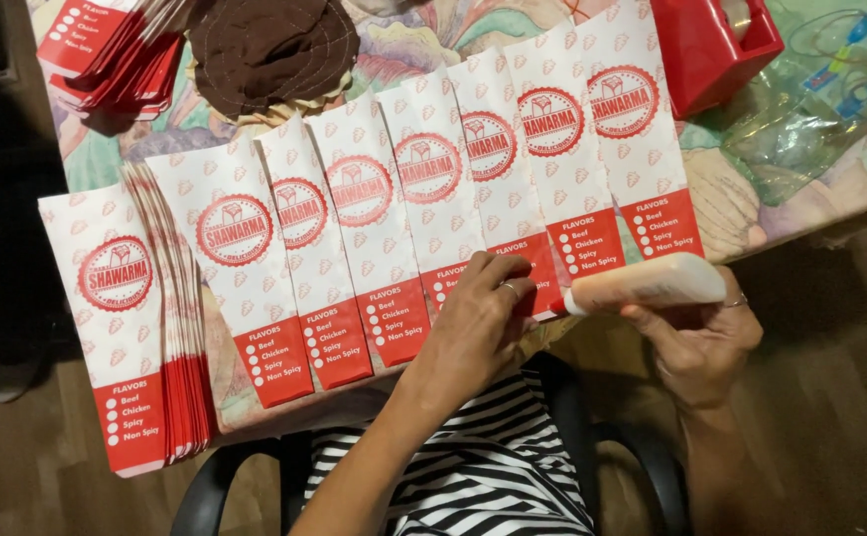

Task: The person applies glue from a bottle to several paper shawarma sleeves laid out on a table and then stacks the sleeves together.

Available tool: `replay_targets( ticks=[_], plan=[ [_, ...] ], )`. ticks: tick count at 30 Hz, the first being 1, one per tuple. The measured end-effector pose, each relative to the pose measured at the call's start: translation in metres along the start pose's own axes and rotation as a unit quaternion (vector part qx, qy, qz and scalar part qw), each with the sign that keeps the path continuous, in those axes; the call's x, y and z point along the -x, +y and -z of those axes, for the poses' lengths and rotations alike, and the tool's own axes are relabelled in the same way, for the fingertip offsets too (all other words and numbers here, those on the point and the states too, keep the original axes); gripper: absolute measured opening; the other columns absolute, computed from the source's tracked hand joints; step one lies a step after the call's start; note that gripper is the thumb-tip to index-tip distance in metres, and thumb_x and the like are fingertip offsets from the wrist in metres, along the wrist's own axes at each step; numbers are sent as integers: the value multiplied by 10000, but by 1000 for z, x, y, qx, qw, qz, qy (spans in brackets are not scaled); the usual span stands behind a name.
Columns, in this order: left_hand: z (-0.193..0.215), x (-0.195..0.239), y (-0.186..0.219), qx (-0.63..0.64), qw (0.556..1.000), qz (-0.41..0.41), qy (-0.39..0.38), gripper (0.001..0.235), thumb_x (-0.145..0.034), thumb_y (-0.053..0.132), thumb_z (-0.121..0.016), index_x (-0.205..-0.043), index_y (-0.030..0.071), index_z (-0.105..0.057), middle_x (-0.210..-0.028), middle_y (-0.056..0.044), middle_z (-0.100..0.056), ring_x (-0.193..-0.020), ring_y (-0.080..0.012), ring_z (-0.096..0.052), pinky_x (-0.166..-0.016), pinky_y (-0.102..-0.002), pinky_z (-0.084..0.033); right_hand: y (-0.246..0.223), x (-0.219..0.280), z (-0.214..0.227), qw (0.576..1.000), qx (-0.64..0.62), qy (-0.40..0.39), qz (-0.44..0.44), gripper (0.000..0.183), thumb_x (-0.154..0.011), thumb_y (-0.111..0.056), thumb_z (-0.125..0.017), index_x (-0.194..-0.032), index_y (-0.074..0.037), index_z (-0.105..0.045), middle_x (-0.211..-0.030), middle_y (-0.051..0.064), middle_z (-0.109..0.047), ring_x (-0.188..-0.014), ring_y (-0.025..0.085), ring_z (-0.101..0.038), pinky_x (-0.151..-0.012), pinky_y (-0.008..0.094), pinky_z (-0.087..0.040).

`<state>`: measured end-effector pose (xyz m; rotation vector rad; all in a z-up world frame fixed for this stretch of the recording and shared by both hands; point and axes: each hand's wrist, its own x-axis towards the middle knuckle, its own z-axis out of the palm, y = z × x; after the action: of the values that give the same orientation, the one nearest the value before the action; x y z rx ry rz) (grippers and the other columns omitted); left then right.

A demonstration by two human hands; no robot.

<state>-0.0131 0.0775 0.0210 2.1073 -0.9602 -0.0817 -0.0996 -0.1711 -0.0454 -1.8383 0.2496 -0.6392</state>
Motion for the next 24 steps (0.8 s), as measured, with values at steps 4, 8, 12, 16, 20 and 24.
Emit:
replay_targets(
  ticks=[4,8,12,16,20,24],
  plan=[
    [-2,2,-1,1,1000,-1,10,209,-809,-41,-707,-1002,-53,-628,-1194,-197,-591,-1037,-345,-505,-857,-431,-465,-17,9,-16,999,-27,-26,-26,450,-818,-36,-832,-1168,16,-553,-1101,113,-649,-1028,208,-661,-1019,356,-590],
    [-6,4,-5,6,1000,-15,18,341,-758,22,-724,-1075,-49,-621,-1231,-206,-577,-1070,-360,-501,-894,-439,-468,-21,13,-24,999,3,-50,9,447,-765,-67,-872,-1095,38,-590,-1026,147,-683,-951,237,-705,-909,354,-619],
    [-11,7,-12,11,999,-22,30,409,-716,-10,-746,-1099,-58,-613,-1233,-209,-577,-1089,-366,-506,-919,-445,-470,5,11,-6,998,-42,-28,-31,546,-806,-28,-823,-1245,-60,-500,-1219,128,-639,-1124,221,-655,-1107,378,-562],
    [-7,6,-9,1,1000,-4,12,432,-722,-32,-775,-1124,-67,-622,-1262,-203,-585,-1127,-351,-508,-931,-435,-486,-3,7,-2,999,0,41,-30,479,-796,-120,-886,-1143,-53,-562,-1064,53,-627,-958,131,-605,-950,274,-551],
    [-10,5,-8,6,999,-16,29,337,-783,52,-766,-1072,-52,-626,-1223,-209,-595,-1091,-360,-512,-912,-444,-468,-10,19,-20,999,-34,-11,-14,469,-788,-73,-856,-1148,-24,-560,-1084,95,-656,-995,185,-662,-962,323,-592],
    [-5,5,-5,26,999,-15,31,307,-870,121,-744,-1079,-67,-618,-1211,-225,-589,-1097,-370,-514,-914,-460,-475,-16,15,-24,993,-86,-78,-20,439,-823,-50,-790,-1158,-14,-508,-1113,184,-685,-1058,298,-708,-1079,460,-607]
  ],
)
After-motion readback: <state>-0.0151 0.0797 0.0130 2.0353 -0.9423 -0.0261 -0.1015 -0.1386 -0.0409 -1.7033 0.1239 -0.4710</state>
